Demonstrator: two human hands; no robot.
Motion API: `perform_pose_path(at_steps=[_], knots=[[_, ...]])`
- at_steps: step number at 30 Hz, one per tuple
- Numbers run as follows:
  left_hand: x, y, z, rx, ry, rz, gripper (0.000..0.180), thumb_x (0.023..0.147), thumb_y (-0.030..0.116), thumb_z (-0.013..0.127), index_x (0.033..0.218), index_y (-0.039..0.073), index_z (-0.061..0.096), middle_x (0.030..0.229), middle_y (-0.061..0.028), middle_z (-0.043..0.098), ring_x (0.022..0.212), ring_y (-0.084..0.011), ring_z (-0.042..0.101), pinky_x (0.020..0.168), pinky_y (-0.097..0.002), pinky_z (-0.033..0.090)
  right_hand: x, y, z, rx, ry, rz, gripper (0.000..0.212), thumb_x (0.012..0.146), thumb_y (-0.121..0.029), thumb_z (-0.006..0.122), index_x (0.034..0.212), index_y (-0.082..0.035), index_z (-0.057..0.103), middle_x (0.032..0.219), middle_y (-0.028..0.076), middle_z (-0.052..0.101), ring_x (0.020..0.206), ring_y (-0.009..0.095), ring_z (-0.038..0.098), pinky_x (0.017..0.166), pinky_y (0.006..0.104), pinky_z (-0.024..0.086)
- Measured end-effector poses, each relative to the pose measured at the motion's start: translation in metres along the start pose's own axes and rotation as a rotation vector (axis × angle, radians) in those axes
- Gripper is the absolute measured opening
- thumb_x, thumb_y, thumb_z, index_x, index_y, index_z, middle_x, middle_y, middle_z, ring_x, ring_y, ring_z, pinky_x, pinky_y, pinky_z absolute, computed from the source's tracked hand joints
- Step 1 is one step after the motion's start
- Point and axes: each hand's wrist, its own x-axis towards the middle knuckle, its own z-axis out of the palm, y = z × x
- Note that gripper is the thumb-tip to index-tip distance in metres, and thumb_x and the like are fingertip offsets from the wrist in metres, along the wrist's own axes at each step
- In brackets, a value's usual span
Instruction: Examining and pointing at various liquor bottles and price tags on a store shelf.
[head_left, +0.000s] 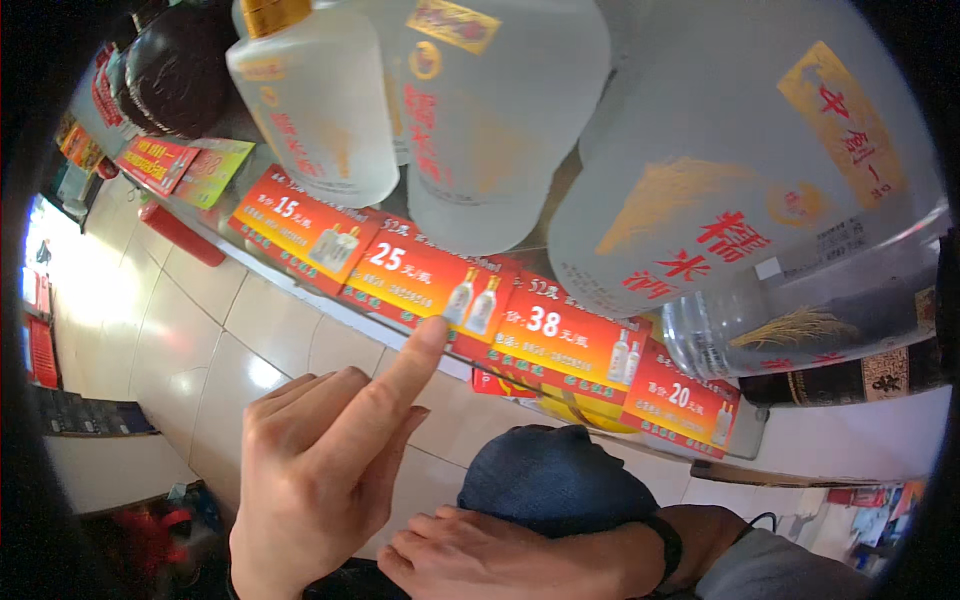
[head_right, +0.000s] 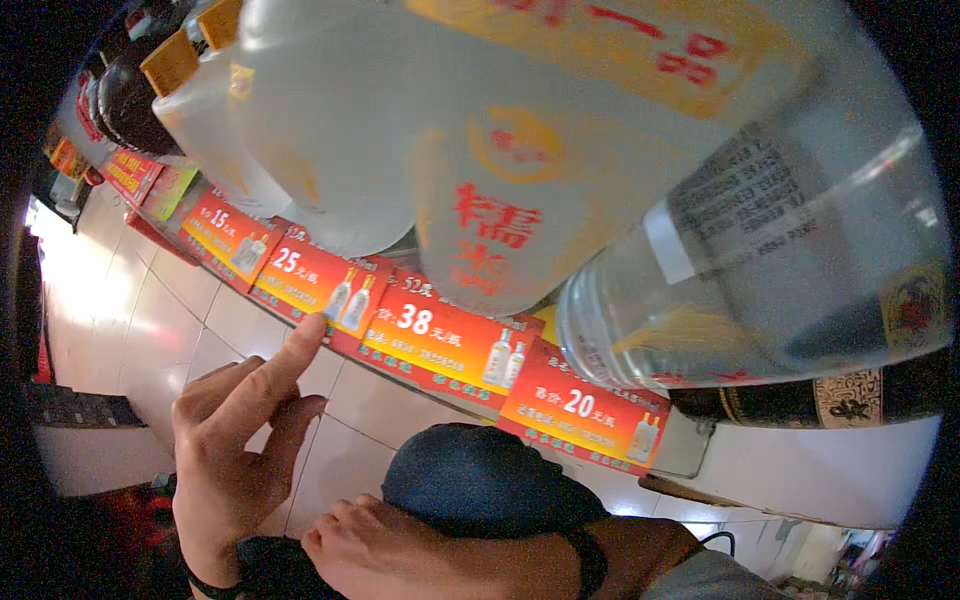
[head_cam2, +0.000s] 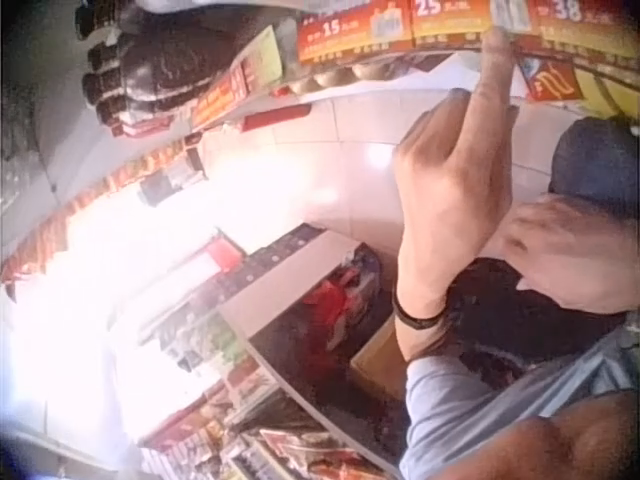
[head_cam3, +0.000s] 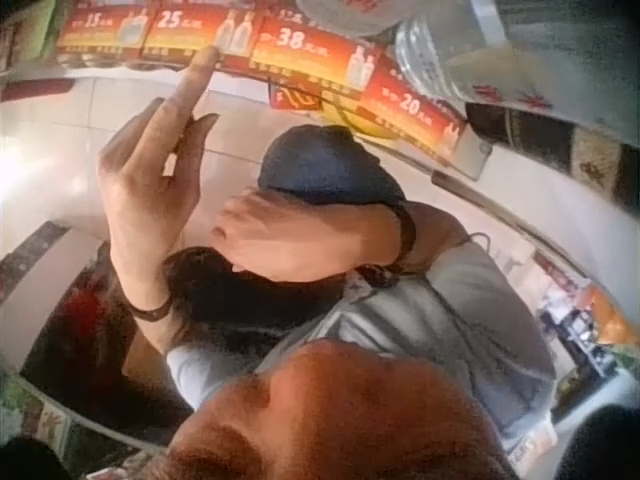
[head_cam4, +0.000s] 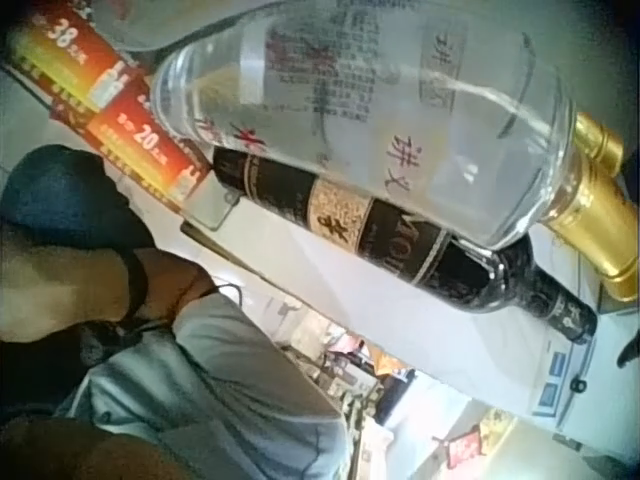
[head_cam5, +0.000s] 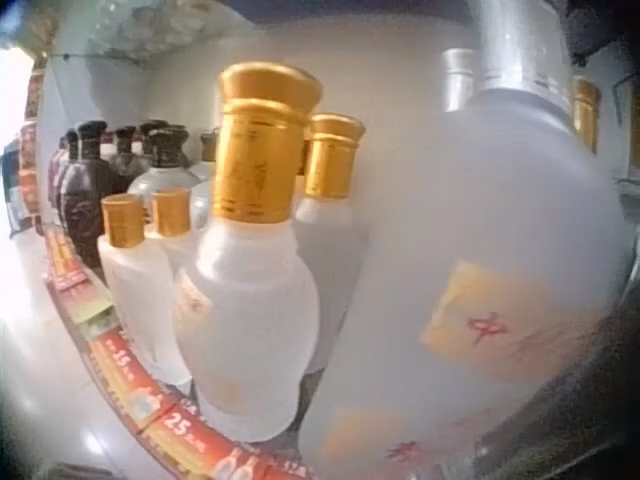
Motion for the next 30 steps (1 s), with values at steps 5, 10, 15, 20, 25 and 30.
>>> perform_pose_path(at_steps=[5,10,15,20,25,30], knots=[[-0.006,0.010,-0.001,0.062,0.053,-0.017,0.067,0.070,-0.011,0.077,0.135,0.005,0.068,0.064,-0.0072,0.055,0.055,-0.0185,0.052,0.056,-0.0329,0.044,0.000,-0.004,0.006,0.012,0.009,0.010,0.021,0.095,-0.019,0.062,0.101,0.001,0.065,0.101,0.019,0.063,0.098,0.035,0.060,0.089,0.0449,0.046],[-0.008,0.014,0.000,0.109,0.079,-0.047,0.070,0.069,-0.014,0.074,0.136,0.004,0.067,0.065,-0.0072,0.053,0.057,-0.0181,0.051,0.057,-0.0326,0.043,-0.004,0.003,0.014,0.096,0.131,-0.046,0.020,0.097,-0.018,0.058,0.099,0.001,0.064,0.099,0.019,0.061,0.096,0.034,0.060,0.087,0.0437,0.045],[0.006,0.001,0.024,0.023,0.077,0.042,0.069,0.068,-0.014,0.074,0.136,0.001,0.066,0.067,-0.0082,0.056,0.058,-0.0165,0.052,0.057,-0.0314,0.044,-0.008,0.016,0.012,-0.095,0.087,-0.014,0.020,0.092,-0.017,0.059,0.096,0.001,0.064,0.098,0.019,0.061,0.096,0.032,0.060,0.086,0.0418,0.045],[-0.003,0.025,0.008,0.003,0.100,0.059,0.073,0.067,-0.012,0.077,0.138,-0.001,0.063,0.068,-0.0082,0.059,0.058,-0.0164,0.054,0.057,-0.0300,0.045,-0.006,0.001,0.009,-0.052,0.022,-0.040,0.015,0.090,-0.014,0.059,0.090,0.000,0.063,0.092,0.013,0.057,0.092,0.026,0.056,0.086,0.0367,0.044],[0.001,0.036,0.020,-0.046,-0.133,-0.044,0.080,0.066,-0.012,0.079,0.142,0.010,0.064,0.064,-0.0072,0.056,0.053,-0.0186,0.049,0.052,-0.0336,0.041,-0.018,0.002,0.018,-0.071,0.131,-0.057,0.012,0.092,-0.013,0.058,0.088,-0.002,0.061,0.090,0.010,0.055,0.089,0.024,0.052,0.085,0.0350,0.043],[-0.001,0.039,0.022,-0.036,-0.091,-0.031,0.081,0.067,-0.015,0.076,0.142,0.012,0.063,0.066,-0.0089,0.055,0.056,-0.0181,0.050,0.053,-0.0335,0.042,-0.020,0.003,0.028,-0.145,0.249,-0.103,0.011,0.093,-0.013,0.057,0.088,-0.003,0.059,0.089,0.009,0.053,0.087,0.024,0.050,0.084,0.0348,0.042]])
